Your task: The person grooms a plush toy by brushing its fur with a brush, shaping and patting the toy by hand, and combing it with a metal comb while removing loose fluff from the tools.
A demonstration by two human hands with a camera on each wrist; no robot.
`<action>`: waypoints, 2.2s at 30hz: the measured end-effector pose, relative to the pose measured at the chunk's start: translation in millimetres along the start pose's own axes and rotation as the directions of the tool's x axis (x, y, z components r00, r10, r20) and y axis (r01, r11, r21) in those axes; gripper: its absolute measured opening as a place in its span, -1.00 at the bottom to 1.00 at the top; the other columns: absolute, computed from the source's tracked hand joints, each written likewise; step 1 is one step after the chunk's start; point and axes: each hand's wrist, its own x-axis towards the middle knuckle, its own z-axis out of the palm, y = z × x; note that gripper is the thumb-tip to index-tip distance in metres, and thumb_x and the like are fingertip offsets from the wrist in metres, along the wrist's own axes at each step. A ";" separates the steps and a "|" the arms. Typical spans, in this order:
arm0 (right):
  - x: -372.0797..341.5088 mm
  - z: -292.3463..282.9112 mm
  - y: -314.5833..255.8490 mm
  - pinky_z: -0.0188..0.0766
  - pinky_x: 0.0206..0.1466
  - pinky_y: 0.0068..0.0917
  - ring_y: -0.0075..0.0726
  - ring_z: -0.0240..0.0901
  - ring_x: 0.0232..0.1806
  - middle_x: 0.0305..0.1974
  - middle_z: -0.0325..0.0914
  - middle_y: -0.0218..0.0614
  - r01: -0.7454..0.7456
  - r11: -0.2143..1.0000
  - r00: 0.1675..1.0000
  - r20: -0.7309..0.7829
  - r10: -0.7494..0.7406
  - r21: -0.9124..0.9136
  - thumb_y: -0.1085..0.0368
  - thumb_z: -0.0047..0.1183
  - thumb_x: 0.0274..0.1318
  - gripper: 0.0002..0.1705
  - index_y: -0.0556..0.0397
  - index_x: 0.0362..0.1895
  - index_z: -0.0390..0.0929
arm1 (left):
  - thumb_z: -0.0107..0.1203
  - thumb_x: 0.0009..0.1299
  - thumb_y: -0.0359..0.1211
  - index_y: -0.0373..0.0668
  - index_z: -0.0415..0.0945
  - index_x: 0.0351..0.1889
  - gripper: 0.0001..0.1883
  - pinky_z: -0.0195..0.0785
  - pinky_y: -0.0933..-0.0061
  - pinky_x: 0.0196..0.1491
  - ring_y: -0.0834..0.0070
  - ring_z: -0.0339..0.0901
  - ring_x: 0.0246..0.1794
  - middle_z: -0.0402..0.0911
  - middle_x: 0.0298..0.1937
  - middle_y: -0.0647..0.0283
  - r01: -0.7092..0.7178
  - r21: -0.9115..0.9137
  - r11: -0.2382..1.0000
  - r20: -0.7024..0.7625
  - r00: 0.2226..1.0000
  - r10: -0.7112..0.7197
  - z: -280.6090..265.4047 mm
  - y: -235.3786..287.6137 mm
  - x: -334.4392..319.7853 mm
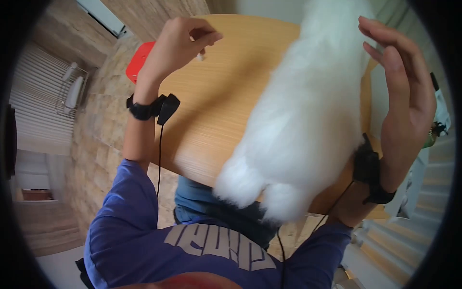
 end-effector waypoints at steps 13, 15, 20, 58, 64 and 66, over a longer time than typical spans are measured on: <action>-4.1 -13.2 -15.1 0.27 0.48 -0.20 -0.11 0.38 0.42 0.30 0.51 -0.07 0.127 0.940 0.986 0.143 -0.085 -0.316 0.20 -0.06 0.52 -0.66 0.15 0.18 0.52 | 0.24 0.43 -0.29 -0.32 0.73 -0.17 -0.76 0.52 0.19 -0.16 0.06 0.67 -0.33 0.72 -0.34 -0.08 -0.090 0.204 0.975 0.168 0.984 0.056 61.4 -160.1 -24.3; -5.1 -15.8 -17.9 0.30 0.46 -0.27 -0.10 0.42 0.38 0.27 0.53 -0.09 0.177 0.963 0.982 0.106 -0.159 -0.201 0.24 -0.03 0.50 -0.67 0.14 0.19 0.51 | 0.28 0.39 -0.31 -0.35 0.72 -0.22 -0.76 0.52 0.17 -0.18 0.03 0.64 -0.38 0.72 -0.36 -0.06 0.008 0.241 0.970 0.070 0.997 -0.026 63.4 -158.5 -27.5; 20.0 -49.2 -37.8 0.48 0.09 -0.35 -0.04 0.57 -0.05 -0.18 0.61 -0.02 0.175 0.984 0.928 0.338 -0.156 -0.024 0.32 0.18 0.29 -0.70 0.22 0.03 0.54 | 0.18 0.54 -0.25 -0.31 0.66 -0.14 -0.74 0.47 0.20 -0.31 0.26 0.71 -0.37 0.68 -0.40 -0.10 -0.002 0.286 0.958 -0.029 1.000 0.011 64.6 -198.3 -18.5; -36.7 47.2 -43.3 0.37 0.06 -0.34 -0.21 0.54 -0.31 -0.59 0.55 -0.25 0.248 0.966 0.836 0.488 -0.252 0.075 0.28 0.20 -0.09 -0.80 0.02 -0.68 0.56 | -0.06 0.60 -0.39 -0.18 0.50 0.39 -0.57 -0.13 0.03 0.63 0.00 0.08 0.64 0.20 0.60 -0.09 -0.641 -0.210 0.738 0.151 0.725 0.672 95.3 95.2 83.3; -31.3 43.4 -46.2 0.36 0.14 -0.36 -0.24 0.58 -0.19 -0.46 0.64 -0.30 0.234 0.971 0.798 0.562 -0.218 0.044 0.25 0.22 -0.04 -0.84 0.03 -0.56 0.64 | -0.08 0.57 -0.48 -0.26 0.51 0.37 -0.57 0.02 0.07 0.58 0.05 0.24 0.58 0.25 0.59 -0.07 -0.362 -0.576 0.733 0.192 0.812 0.551 88.8 65.6 33.4; -30.5 43.2 -46.7 0.34 0.23 -0.36 -0.27 0.59 -0.10 -0.32 0.68 -0.34 0.252 0.966 0.779 0.581 -0.237 0.057 0.19 0.24 0.00 -0.83 0.01 -0.45 0.67 | -0.07 0.54 -0.50 -0.27 0.51 0.37 -0.56 0.07 0.09 0.56 0.06 0.28 0.56 0.28 0.58 -0.06 -0.346 -0.595 0.725 0.163 0.831 0.531 86.2 61.7 18.1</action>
